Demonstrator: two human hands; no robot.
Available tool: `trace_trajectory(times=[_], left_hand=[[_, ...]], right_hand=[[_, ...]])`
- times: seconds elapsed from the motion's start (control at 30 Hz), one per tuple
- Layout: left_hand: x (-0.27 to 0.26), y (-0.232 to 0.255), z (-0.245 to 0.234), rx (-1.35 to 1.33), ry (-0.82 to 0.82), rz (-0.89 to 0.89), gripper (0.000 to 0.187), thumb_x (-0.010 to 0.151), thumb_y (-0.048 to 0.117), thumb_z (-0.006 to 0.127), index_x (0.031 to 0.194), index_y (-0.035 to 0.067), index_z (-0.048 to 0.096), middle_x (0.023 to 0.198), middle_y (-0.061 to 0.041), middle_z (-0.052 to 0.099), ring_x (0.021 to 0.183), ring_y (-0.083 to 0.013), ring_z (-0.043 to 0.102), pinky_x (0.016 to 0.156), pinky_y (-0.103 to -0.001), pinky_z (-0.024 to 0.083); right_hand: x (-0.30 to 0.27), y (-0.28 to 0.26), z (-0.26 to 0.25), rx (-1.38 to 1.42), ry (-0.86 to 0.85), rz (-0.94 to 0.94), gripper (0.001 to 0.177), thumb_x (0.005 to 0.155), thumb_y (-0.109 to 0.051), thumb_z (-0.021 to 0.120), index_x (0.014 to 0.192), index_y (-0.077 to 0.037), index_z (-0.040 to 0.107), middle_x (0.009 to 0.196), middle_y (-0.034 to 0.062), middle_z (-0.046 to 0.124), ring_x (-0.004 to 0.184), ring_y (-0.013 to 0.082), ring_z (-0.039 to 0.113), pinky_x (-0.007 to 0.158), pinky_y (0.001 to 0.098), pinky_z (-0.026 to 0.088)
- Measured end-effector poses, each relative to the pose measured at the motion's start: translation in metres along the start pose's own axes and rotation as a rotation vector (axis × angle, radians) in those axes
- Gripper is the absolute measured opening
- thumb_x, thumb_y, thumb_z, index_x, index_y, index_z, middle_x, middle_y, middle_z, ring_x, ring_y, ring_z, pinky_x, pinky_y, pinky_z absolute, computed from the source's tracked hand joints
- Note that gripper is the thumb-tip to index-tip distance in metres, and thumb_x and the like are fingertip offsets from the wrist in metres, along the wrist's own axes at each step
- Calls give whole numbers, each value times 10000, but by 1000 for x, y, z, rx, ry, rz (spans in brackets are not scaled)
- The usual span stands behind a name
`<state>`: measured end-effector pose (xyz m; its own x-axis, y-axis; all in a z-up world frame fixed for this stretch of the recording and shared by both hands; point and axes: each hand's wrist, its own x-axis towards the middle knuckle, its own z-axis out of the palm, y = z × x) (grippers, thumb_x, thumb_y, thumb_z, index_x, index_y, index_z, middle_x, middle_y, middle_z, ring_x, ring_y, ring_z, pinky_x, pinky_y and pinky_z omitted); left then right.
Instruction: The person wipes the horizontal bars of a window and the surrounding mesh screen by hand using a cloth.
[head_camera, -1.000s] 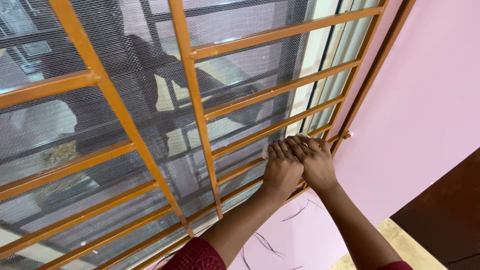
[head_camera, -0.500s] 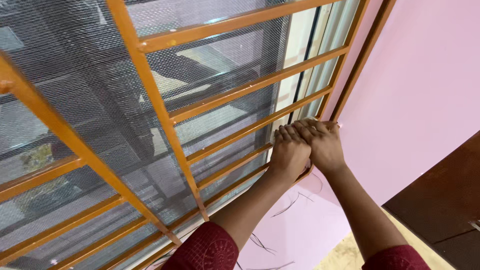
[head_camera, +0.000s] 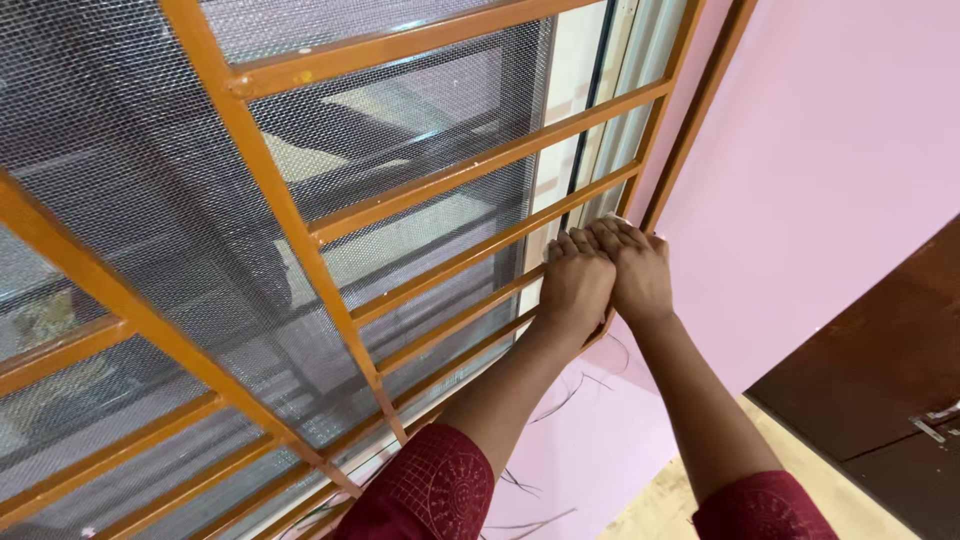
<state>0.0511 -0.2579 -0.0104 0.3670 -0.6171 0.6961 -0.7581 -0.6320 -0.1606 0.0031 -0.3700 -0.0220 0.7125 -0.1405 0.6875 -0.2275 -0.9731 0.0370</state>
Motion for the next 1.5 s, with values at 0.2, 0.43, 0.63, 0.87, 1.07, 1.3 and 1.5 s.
trace_trajectory(times=[0.2,0.43,0.63,0.87,1.07,1.3,1.5], left_hand=[[-12,-14,-2,-201,-43,-39,410,896,83,615,1279,-58,652,1201,-215,694,1133,-342,656,1041,-437,492],[-31,-31,-18,-145,-153,5,385,970,80,577,1325,-64,613,1278,-232,683,1234,-336,635,1188,-462,380],[-48,-52,-30,-221,-178,-9,431,968,84,551,1367,-77,578,1307,-241,660,1265,-364,604,1230,-487,249],[-89,-85,-67,-135,-224,49,425,975,93,527,1361,-80,563,1380,-234,621,1335,-315,564,1284,-499,128],[-130,-107,-85,-10,-94,59,444,937,91,561,1345,-82,587,1309,-233,673,1276,-310,619,1255,-486,168],[-165,-141,-114,117,-37,130,396,928,110,604,1265,-84,675,1197,-215,732,1269,-286,618,1282,-456,150],[-186,-165,-164,315,-253,299,305,914,146,619,1083,-79,738,1188,-255,721,1386,-393,526,1245,-505,123]], right_hand=[[1,-8,3,176,2,83,314,1010,-221,583,1265,-70,689,1334,123,681,1311,298,580,1050,432,463],[0,-39,-11,227,-17,70,285,992,-169,572,1215,-42,697,1295,148,693,1264,351,599,1016,444,495],[-3,-72,-22,242,-52,88,282,1004,-203,582,1202,-41,699,1298,142,688,1275,344,592,1053,426,483],[-16,-114,-20,169,-57,-9,338,942,-138,602,1257,-47,684,1343,130,678,1326,326,575,1108,414,463],[-29,-161,-30,250,-34,8,355,946,-113,603,1286,-30,666,1364,154,652,1345,343,553,1100,412,458],[-40,-212,-40,236,-40,-52,344,942,-129,606,1262,-21,673,1345,143,671,1338,336,571,1118,403,461],[-53,-256,-61,278,-23,-120,409,944,-175,613,1321,-19,643,1375,154,645,1342,354,547,1097,427,460]])
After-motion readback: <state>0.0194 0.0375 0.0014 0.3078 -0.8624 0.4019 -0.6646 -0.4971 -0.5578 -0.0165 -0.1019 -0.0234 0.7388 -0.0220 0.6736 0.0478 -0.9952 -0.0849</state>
